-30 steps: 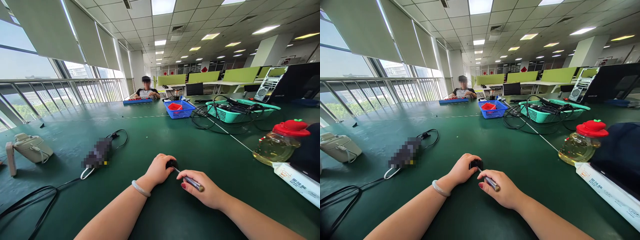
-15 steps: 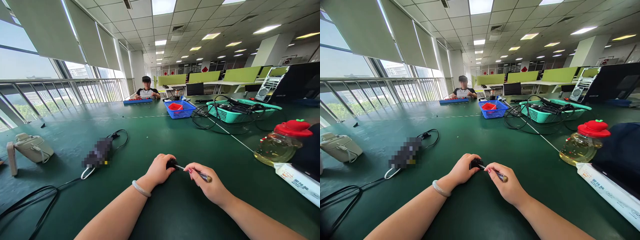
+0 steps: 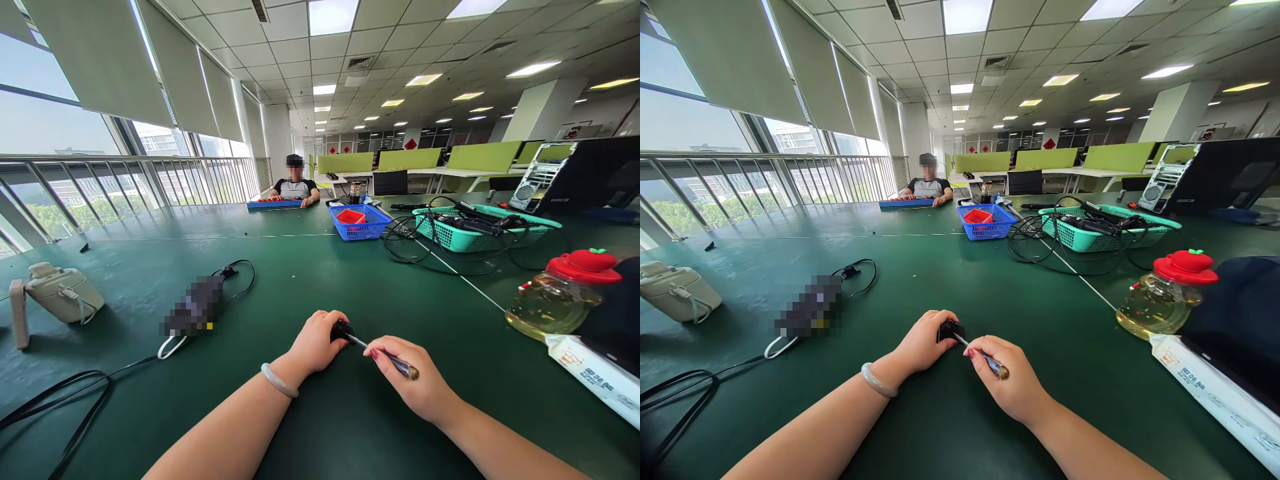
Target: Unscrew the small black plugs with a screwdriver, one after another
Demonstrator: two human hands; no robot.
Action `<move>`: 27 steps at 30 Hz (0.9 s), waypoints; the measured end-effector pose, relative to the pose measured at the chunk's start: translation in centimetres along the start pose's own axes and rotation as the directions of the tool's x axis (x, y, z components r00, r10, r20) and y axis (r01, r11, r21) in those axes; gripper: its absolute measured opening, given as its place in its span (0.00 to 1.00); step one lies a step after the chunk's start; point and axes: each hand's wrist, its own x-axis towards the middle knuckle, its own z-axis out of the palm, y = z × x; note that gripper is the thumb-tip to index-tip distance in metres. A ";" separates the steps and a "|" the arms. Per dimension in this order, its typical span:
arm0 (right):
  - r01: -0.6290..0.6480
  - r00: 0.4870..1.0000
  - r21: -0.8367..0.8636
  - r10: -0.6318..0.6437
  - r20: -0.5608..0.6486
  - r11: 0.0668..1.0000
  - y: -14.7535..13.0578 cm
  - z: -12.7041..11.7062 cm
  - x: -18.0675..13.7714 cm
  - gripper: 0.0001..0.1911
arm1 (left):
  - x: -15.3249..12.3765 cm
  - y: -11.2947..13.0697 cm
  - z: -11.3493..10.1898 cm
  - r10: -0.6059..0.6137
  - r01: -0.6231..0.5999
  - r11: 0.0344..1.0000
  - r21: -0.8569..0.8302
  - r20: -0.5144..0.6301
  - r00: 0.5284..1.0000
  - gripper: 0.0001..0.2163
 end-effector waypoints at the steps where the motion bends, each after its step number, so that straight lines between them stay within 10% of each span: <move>1: -0.001 1.000 -0.003 0.001 -0.001 1.000 0.0 0.0 0.0 0.15 | 0.0 0.0 0.0 0.000 0.000 1.000 0.002 0.001 1.000 0.16; 27: -0.173 0.964 0.221 0.212 -0.164 0.960 1.6 0.4 0.4 0.23 | 0.0 -0.3 0.2 -0.023 0.023 1.000 -0.008 0.022 0.999 0.28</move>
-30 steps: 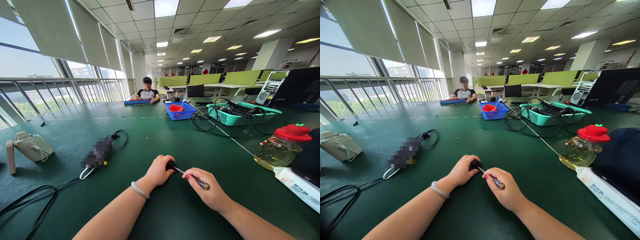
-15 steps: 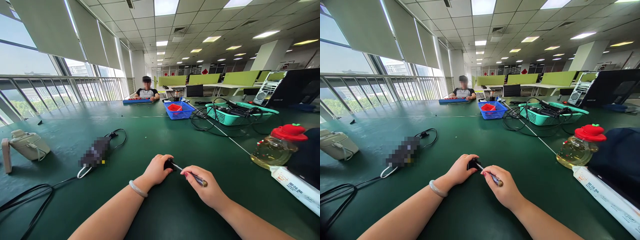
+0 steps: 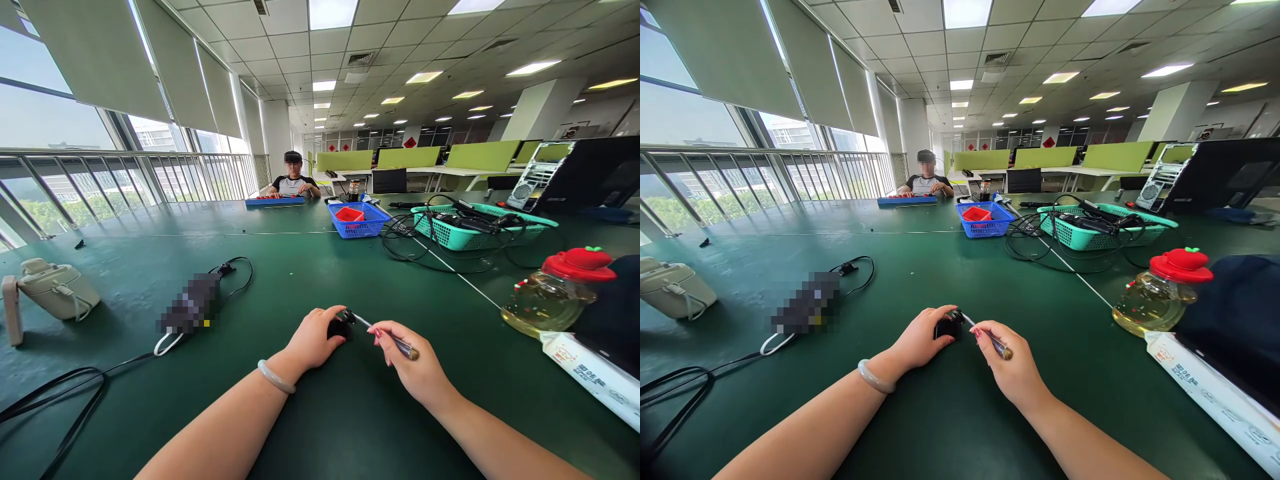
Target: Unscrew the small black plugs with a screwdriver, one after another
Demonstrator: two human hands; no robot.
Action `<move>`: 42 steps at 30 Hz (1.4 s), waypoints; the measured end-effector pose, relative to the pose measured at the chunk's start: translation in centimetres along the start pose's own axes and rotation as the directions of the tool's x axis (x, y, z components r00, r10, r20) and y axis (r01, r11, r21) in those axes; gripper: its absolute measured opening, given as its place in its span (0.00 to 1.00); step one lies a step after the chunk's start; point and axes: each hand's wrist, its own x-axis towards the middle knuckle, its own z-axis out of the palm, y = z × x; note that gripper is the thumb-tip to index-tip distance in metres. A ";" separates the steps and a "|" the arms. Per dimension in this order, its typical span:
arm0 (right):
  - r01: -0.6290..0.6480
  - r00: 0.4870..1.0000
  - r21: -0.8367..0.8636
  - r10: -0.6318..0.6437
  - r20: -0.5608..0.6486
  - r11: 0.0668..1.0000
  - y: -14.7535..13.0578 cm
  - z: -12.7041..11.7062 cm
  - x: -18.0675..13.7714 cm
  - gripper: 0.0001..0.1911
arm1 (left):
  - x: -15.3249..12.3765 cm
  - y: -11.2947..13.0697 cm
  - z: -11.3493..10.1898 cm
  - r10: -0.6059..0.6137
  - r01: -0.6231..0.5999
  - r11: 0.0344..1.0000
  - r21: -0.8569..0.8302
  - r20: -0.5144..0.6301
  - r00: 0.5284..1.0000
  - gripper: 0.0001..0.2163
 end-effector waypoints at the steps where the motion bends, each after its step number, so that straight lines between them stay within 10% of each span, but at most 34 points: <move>1: -0.018 1.000 0.024 0.018 -0.017 1.000 0.2 0.0 0.2 0.24 | 0.0 0.0 0.0 0.010 -0.010 1.000 -0.002 0.001 1.000 0.28; 42: -0.159 0.985 0.140 0.147 0.095 0.977 0.0 -0.2 0.5 0.25 | -0.1 0.6 -0.3 0.038 -0.038 0.999 0.003 0.119 0.992 0.24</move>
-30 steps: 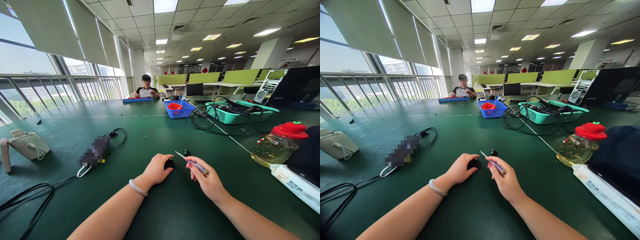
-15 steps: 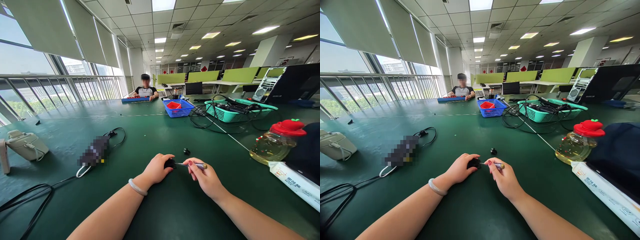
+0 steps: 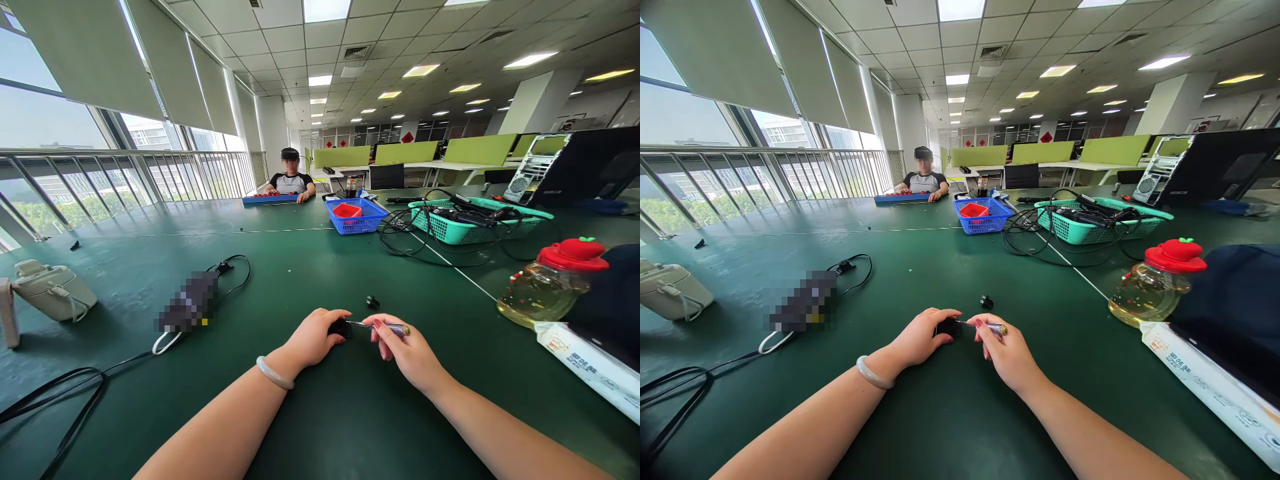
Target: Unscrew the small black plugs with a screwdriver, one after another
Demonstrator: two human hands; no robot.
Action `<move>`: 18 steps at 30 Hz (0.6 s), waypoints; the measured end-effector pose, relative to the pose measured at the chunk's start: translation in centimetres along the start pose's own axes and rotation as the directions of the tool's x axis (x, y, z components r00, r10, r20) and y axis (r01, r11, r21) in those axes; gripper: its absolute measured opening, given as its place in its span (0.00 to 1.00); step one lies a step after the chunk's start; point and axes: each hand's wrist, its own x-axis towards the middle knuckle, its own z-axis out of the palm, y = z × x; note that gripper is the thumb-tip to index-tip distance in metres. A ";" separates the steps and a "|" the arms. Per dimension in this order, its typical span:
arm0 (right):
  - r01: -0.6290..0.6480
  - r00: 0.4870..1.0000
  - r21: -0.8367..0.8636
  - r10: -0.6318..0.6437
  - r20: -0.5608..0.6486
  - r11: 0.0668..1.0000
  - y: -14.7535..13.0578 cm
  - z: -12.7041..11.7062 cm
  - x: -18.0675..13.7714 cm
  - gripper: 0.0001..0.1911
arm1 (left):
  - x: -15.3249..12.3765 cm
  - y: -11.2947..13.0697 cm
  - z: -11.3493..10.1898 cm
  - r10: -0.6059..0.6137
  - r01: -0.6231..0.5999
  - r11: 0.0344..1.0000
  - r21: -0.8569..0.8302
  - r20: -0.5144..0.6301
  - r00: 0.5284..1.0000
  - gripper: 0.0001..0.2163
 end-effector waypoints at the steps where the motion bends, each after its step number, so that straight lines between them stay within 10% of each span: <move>1: -0.012 1.000 0.003 0.012 0.001 1.000 0.0 0.0 0.1 0.25 | 0.0 0.0 -0.1 0.000 0.000 1.000 0.000 0.003 1.000 0.24; 18: 0.040 0.996 -0.016 -0.041 -0.079 0.999 -0.1 -0.1 0.0 0.27 | 0.4 -0.5 0.3 0.065 -0.063 0.997 0.043 -0.043 0.997 0.20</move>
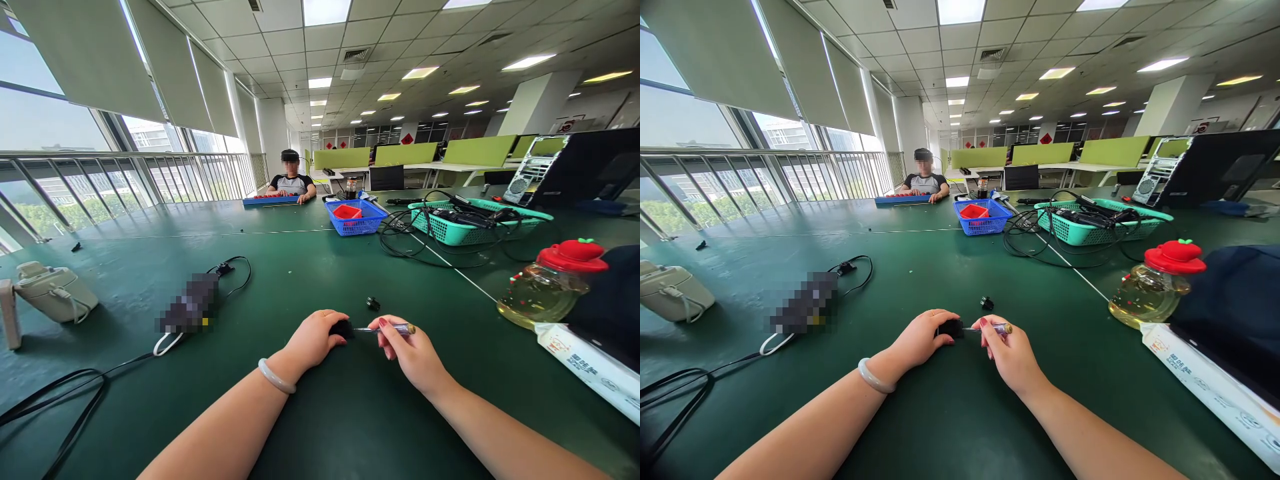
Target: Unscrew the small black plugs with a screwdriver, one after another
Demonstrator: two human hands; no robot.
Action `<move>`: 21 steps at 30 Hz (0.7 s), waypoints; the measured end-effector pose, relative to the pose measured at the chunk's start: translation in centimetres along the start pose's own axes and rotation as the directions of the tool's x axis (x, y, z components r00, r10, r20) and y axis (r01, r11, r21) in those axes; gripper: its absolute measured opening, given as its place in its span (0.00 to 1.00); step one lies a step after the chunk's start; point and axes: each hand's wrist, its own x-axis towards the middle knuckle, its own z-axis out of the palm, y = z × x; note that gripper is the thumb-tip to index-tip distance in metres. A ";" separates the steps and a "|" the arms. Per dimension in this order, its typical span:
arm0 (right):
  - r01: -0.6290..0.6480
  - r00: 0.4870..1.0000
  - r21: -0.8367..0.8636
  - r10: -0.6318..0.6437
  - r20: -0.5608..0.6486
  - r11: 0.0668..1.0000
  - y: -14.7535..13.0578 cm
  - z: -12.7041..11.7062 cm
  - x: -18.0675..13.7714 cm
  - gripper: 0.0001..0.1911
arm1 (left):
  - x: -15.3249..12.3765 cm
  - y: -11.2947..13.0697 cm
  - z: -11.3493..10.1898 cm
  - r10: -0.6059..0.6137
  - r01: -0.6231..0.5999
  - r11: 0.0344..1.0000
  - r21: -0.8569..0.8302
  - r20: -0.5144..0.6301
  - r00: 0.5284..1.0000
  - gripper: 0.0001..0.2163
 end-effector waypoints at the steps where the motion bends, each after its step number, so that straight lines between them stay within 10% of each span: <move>1: 0.000 1.000 -0.007 0.000 0.007 1.000 0.0 0.0 0.0 0.27 | 0.0 -0.1 0.0 0.002 -0.002 1.000 -0.004 0.001 1.000 0.21; 21: 0.285 0.958 -0.341 -0.249 0.145 0.896 -1.3 -0.1 -0.8 0.14 | -0.2 -0.3 -0.2 0.032 -0.032 0.999 -0.011 0.017 0.999 0.22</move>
